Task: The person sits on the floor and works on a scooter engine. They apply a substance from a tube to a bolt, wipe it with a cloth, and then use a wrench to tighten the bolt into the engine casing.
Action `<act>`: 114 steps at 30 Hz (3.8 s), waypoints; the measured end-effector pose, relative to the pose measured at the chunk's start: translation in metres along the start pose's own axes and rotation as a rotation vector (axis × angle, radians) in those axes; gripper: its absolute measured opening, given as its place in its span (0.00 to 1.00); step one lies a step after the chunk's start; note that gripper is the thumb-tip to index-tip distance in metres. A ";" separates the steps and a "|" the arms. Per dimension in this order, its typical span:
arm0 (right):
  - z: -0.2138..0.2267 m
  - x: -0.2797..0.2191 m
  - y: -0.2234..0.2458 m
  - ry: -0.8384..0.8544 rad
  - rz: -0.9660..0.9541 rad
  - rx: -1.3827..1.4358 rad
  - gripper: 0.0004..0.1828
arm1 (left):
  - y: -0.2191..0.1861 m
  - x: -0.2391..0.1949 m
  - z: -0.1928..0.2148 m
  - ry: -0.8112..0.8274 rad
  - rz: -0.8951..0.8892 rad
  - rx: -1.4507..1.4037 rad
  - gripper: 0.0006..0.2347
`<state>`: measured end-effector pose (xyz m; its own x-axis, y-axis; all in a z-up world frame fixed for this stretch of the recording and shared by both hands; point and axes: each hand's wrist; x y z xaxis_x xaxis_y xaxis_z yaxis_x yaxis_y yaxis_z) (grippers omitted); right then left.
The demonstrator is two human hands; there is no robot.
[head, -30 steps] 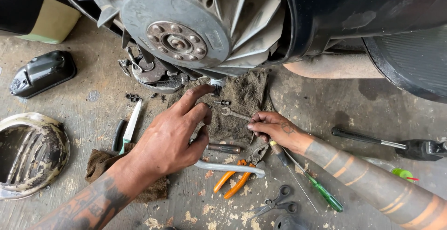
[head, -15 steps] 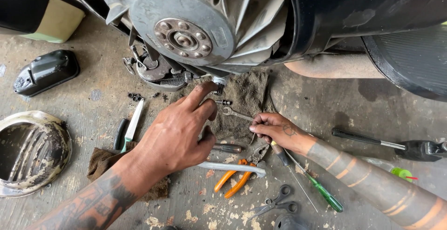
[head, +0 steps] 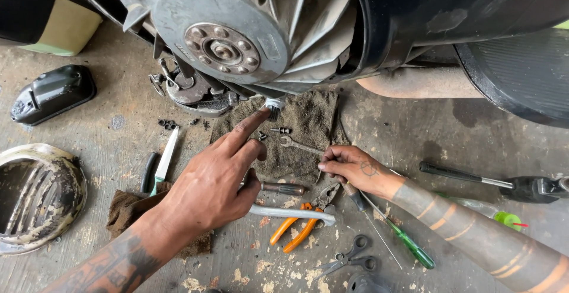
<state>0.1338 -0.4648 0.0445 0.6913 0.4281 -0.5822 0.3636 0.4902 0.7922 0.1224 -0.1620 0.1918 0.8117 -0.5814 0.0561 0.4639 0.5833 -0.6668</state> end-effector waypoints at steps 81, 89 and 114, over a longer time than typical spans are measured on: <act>-0.025 0.022 0.003 0.045 -0.020 -0.012 0.05 | -0.003 -0.008 -0.010 -0.066 0.034 -0.030 0.20; -0.021 0.023 -0.003 0.044 -0.019 -0.038 0.05 | 0.000 -0.012 -0.012 -0.063 0.048 -0.084 0.16; -0.030 0.024 0.006 0.051 -0.029 -0.048 0.06 | -0.002 -0.013 -0.005 -0.105 0.020 -0.047 0.18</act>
<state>0.1340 -0.4283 0.0300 0.6478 0.4503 -0.6145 0.3519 0.5386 0.7656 0.1089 -0.1586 0.1885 0.8544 -0.5060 0.1184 0.4322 0.5654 -0.7025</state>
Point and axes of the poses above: each hand's wrist, its own x-axis towards the middle knuckle, its own z-axis out of the back of the hand, y = z × x, and after that the axes turned 10 degrees about -x, right-handed
